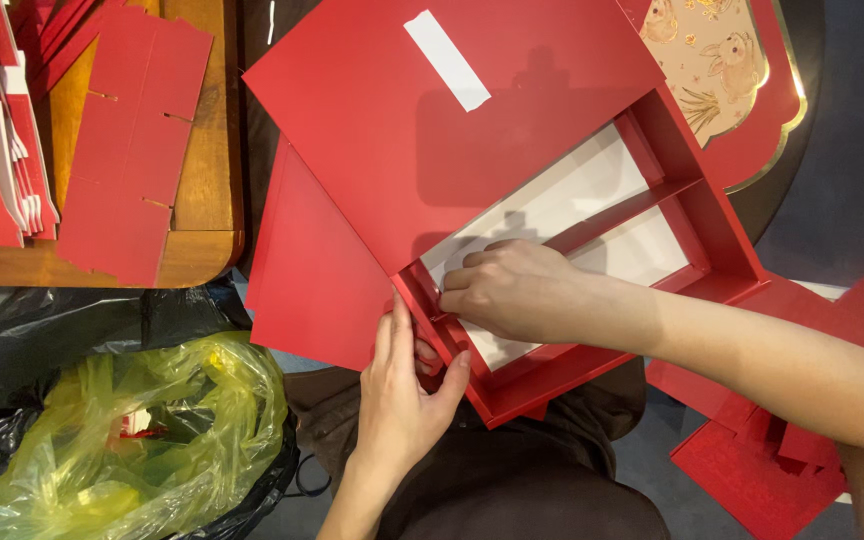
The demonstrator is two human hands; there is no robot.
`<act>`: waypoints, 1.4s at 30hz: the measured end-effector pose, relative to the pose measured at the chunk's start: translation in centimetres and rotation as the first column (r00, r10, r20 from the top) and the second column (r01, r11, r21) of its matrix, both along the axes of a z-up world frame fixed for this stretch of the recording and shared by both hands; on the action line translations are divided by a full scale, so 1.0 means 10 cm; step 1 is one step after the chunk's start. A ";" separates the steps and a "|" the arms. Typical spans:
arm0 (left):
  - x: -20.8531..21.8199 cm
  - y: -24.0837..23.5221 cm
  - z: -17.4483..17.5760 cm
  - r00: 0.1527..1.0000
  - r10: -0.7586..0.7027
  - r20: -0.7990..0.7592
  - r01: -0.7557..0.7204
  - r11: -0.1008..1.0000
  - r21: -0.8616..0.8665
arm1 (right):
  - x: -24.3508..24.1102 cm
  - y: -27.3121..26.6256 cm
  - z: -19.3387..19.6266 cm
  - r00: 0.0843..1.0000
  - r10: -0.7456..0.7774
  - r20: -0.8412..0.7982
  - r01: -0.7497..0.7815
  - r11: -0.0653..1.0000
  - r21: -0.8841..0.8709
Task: The person folds red cardboard pieces into small boxes and places them into a larger red box with internal dividers. They also handle a small green and white box, placing it into a plastic bag before continuing to assemble the red boxes.
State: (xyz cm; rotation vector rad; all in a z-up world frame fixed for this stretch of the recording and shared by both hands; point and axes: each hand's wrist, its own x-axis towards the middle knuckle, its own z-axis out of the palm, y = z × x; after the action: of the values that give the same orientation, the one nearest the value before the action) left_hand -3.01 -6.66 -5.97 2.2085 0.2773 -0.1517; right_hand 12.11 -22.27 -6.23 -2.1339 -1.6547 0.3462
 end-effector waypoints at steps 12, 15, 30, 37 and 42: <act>0.01 -0.04 -0.01 0.992 0.044 -0.117 -0.055 0.994 -0.090 | 0.06 0.01 0.05 0.994 0.025 -0.105 -0.022 0.999 0.028; 0.01 -0.07 -0.03 0.997 0.044 -0.058 -0.052 0.987 -0.150 | 0.05 -0.02 0.02 0.994 0.037 -0.098 -0.035 0.999 0.022; 0.03 -0.06 0.17 0.985 0.072 0.158 -0.088 0.991 0.099 | 0.19 -0.36 0.25 0.974 -0.122 0.190 0.130 0.991 -0.032; 0.39 -0.11 0.32 0.835 -0.339 0.434 0.112 0.876 0.469 | 0.42 -1.05 0.39 0.895 -0.285 0.344 0.375 0.898 -0.229; 0.81 -0.40 0.00 0.866 -0.477 0.152 0.297 0.733 0.612 | 0.52 -1.13 0.20 0.925 -0.308 0.224 0.348 0.923 -0.166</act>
State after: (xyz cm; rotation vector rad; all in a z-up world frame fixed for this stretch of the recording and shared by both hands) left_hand 5.12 -10.63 -5.95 2.8288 -0.3831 0.0546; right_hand 17.28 -33.57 -4.22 -2.6235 -1.3660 0.2159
